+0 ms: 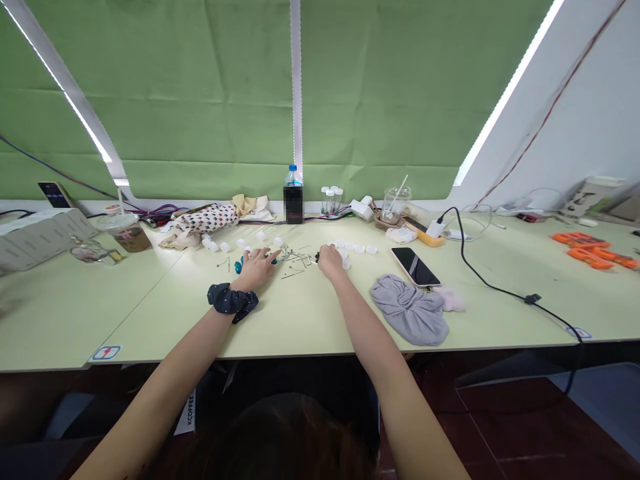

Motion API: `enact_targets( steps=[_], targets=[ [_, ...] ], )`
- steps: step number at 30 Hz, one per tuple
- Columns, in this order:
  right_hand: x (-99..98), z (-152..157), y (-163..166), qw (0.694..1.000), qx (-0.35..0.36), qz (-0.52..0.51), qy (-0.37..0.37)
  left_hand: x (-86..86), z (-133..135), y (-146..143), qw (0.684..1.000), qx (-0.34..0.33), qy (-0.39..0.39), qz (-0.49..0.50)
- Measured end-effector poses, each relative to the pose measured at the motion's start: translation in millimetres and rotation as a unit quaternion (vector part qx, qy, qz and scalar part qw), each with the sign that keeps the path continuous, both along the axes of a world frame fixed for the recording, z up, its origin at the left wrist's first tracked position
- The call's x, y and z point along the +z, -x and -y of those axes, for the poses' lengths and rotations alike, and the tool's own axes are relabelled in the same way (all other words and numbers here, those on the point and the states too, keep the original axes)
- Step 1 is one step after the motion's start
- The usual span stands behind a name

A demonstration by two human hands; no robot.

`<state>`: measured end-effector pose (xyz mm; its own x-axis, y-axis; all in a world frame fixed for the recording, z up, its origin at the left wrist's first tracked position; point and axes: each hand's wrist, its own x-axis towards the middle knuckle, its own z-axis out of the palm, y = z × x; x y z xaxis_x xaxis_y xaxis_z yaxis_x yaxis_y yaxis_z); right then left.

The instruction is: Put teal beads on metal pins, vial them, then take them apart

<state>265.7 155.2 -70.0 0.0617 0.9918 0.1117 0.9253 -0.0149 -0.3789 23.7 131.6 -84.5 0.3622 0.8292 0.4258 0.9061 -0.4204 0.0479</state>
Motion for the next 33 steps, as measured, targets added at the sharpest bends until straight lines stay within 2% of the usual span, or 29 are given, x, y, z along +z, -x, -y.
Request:
enact_targets(
  steps=[3, 5, 7, 10, 13, 16, 19, 26, 31, 33],
  targets=[
    [8.2, 6, 5, 1.0, -0.029, 0.009, -0.002, -3.1, -1, -4, 1.0, -0.005, 0.01, 0.005],
    [11.9, 8, 9, 0.998, -0.043, 0.007, -0.04, -3.7, -3, -6, 1.0, -0.003, 0.016, 0.013],
    [12.3, 9, 14, 0.995, -0.023, -0.012, -0.098, -3.6, -4, -6, 1.0, -0.005, 0.022, 0.02],
    [6.3, 11, 28, 0.983, 0.095, -0.071, -0.142, -3.1, -7, -7, 0.999, -0.036, 0.024, 0.025],
    [-4.3, 16, 48, 0.952, 0.241, -0.138, -0.126, -3.8, -9, -7, 0.995, -0.081, 0.026, 0.05],
    [-13.1, 22, 66, 0.926, 0.295, -0.196, -0.129, -6.0, -10, -6, 0.988, -0.107, 0.049, 0.103],
    [-17.9, 24, 76, 0.918, 0.294, -0.224, -0.143, -7.7, -10, -5, 0.98, -0.124, 0.071, 0.137],
    [-25.4, 18, 77, 0.928, 0.272, -0.207, -0.148, -7.4, -7, -8, 0.972, -0.121, 0.082, 0.183],
    [-23.4, 17, 74, 0.933, 0.253, -0.195, -0.167, -6.4, -4, -8, 0.955, -0.09, 0.107, 0.262],
    [-21.0, 17, 71, 0.929, 0.24, -0.226, -0.17, -5.6, -3, -10, 0.947, -0.079, 0.111, 0.29]
  ],
)
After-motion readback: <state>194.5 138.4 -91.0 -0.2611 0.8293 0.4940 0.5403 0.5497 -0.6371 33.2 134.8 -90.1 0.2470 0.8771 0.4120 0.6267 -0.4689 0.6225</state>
